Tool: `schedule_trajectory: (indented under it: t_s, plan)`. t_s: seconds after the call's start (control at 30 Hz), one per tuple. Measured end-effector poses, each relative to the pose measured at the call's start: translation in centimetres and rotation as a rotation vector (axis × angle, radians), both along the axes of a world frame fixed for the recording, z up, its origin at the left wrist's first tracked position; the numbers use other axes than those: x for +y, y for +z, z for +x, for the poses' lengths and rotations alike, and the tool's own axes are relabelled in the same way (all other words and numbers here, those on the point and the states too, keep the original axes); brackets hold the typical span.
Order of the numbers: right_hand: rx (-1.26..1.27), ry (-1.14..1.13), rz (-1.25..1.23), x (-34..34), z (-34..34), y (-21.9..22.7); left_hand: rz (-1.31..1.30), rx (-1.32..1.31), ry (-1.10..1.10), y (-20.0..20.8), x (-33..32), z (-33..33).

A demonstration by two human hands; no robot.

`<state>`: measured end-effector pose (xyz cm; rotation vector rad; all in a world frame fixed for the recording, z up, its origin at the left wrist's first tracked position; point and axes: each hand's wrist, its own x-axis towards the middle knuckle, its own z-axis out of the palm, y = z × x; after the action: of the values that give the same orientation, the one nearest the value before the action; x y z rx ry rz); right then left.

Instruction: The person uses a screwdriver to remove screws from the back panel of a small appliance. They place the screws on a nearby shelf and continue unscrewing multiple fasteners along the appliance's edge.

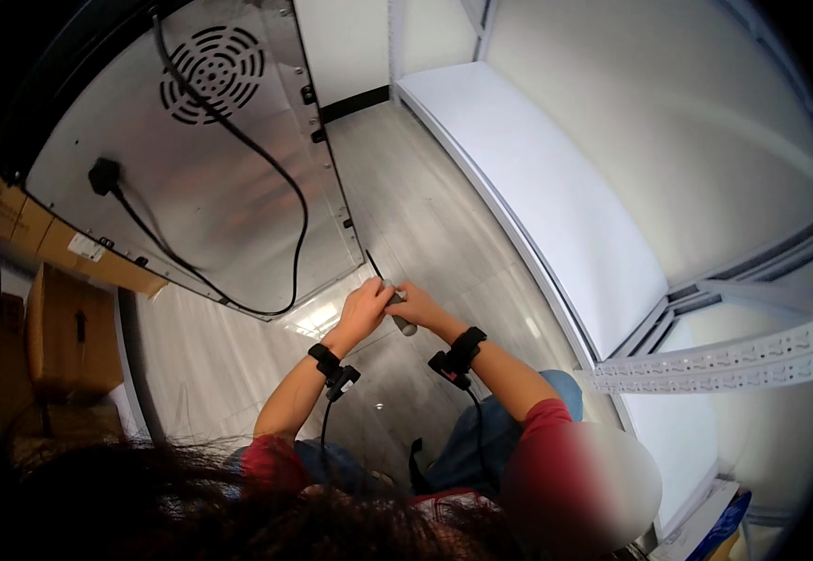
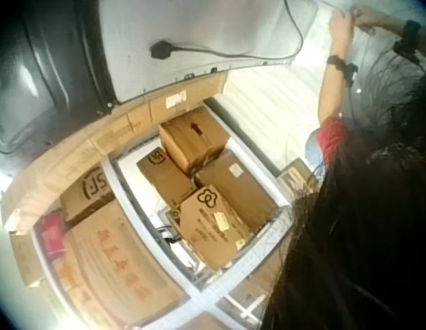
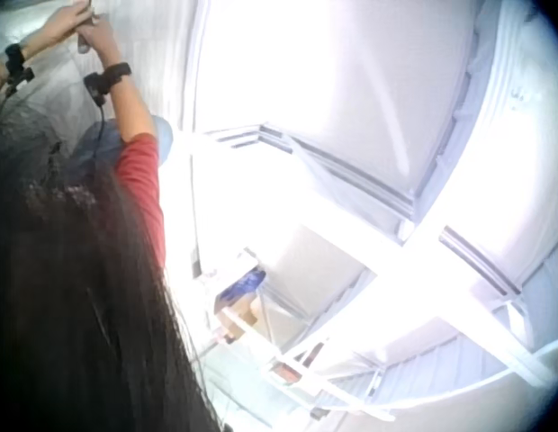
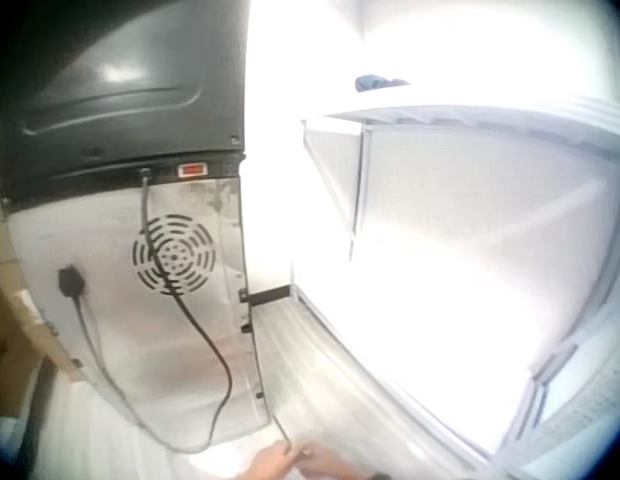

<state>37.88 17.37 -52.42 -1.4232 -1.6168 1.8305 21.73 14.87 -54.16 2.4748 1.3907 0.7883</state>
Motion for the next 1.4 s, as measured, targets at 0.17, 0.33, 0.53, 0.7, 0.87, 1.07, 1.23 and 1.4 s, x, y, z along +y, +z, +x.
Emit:
schedule_trajectory:
  t_s: [0.17,0.33,0.53,0.7,0.87,1.07,1.23,1.4]
  plan:
    - [-0.047,0.148,-0.196,-1.9,-3.6,-2.1,-0.217,-0.173,0.271,0.2,-3.9,-2.3]
    - [-0.128,0.263,-0.275,-6.2,-7.3,-3.7,-0.390,-0.240,0.667,-4.6,-8.9,-9.7]
    - [-0.218,0.360,-0.207,-9.0,-10.0,-4.0,-0.460,-0.451,0.855,-10.8,-9.9,-14.4]
    - [-0.330,0.287,-0.066,-10.6,-13.2,-2.2,-0.562,-0.578,0.705,-8.8,-8.8,-16.7]
    - [-0.318,0.135,-0.079,-13.4,-16.5,0.3,-0.814,-0.941,0.691,-8.2,-9.0,-18.6]
    - [-0.277,0.071,-0.174,-16.1,-18.3,2.1,-0.723,-1.327,0.569,-8.9,-11.8,-22.1]
    - [-0.200,0.091,-0.074,-16.6,-18.5,0.6,-0.685,-1.295,0.512,-7.0,-12.7,-22.9]
    - [-0.171,0.156,-0.049,-16.6,-18.3,-0.5,-0.630,-1.299,0.508,-7.2,-12.1,-22.4]
